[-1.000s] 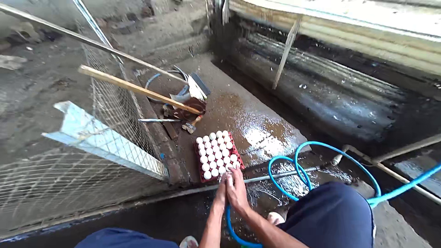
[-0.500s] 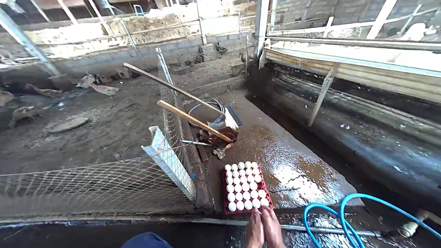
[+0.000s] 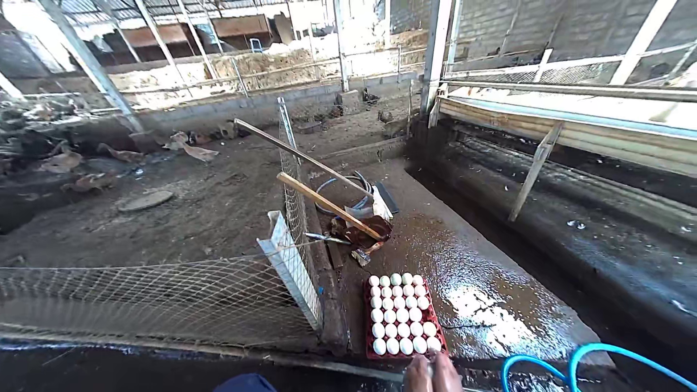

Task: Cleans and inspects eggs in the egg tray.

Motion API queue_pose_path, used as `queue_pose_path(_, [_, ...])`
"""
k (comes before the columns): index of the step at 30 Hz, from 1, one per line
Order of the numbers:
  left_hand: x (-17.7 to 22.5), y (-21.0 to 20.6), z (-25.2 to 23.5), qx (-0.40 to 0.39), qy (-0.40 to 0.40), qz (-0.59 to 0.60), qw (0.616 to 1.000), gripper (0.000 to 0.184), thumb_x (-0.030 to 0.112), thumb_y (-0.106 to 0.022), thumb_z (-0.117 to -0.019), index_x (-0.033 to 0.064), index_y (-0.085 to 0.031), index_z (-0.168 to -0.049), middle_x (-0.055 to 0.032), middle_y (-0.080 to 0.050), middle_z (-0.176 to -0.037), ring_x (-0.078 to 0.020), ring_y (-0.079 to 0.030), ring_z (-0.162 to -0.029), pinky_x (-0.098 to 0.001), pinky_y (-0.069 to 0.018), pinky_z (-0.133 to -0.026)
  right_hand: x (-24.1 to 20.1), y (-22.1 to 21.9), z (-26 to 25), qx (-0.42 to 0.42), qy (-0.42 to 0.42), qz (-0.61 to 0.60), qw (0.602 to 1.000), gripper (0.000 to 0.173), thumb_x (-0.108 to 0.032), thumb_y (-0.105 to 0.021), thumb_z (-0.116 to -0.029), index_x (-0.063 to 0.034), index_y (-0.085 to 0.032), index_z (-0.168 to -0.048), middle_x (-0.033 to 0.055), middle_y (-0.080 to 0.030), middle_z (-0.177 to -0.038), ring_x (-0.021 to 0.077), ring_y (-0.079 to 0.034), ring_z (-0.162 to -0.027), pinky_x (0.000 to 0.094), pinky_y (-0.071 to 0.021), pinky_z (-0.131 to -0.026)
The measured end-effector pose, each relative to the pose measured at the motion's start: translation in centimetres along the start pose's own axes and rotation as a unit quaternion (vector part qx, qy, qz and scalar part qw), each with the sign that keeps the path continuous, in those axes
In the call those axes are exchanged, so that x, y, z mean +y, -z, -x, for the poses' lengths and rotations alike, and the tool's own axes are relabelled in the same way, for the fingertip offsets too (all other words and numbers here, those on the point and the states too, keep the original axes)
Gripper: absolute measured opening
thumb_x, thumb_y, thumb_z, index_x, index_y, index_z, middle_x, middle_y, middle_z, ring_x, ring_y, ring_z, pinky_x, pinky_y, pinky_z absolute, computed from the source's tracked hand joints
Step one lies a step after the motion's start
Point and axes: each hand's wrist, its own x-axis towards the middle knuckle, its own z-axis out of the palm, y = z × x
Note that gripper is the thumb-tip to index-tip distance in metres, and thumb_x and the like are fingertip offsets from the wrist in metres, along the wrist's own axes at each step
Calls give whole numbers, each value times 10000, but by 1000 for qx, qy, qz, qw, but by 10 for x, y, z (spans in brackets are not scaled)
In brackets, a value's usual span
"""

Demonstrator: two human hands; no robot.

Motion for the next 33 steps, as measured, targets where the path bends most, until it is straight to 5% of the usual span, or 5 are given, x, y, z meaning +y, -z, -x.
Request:
queue_pose_path(17, [-5,3,5,-4,-12,12,1000,465,184,-278,-1116,-123,-561,-1321,-314,-595,-1305,-383,-566,-1252,-525,-405,-1103,3,-2,20,-3,36,15,999,456,-198,-320,-1092,14,-596,-1387,258,-560,-1435,367,-521,-1355,556,-385,-1140])
queue_pose_path(21, [-4,4,10,-65,30,25,997,488,264,-252,-1108,-37,-603,-1263,-214,-632,-1174,-282,-596,-1068,-469,-479,-933,0,5,-2,45,-56,17,997,413,-291,-448,-1091,20,-712,-1155,235,-692,-1111,355,-645,-1070,570,-484,-948])
queue_pose_path(25, [-4,7,6,-14,7,27,1000,492,199,-241,-1125,-119,-541,-1352,-310,-564,-1363,-369,-537,-1299,-500,-378,-1133,1,-5,23,14,23,15,1000,434,-221,-367,-1096,-5,-617,-1377,220,-639,-1344,331,-592,-1272,541,-433,-1087])
queue_pose_path(29, [7,2,20,-40,67,28,997,471,313,-273,-1115,17,-627,-1205,-110,-602,-941,-167,-540,-765,-347,-461,-659,6,6,-10,26,-67,-63,995,420,-222,-417,-1087,3,-533,-1422,245,-595,-1345,350,-574,-1239,557,-450,-1043])
queue_pose_path(33, [-7,8,6,10,0,44,999,487,213,-269,-1109,-119,-579,-1284,-302,-599,-1288,-359,-567,-1237,-519,-417,-1085,1,-5,28,-6,14,-38,999,485,-234,-277,-1114,-5,-536,-1454,223,-577,-1428,317,-543,-1336,521,-407,-1127])
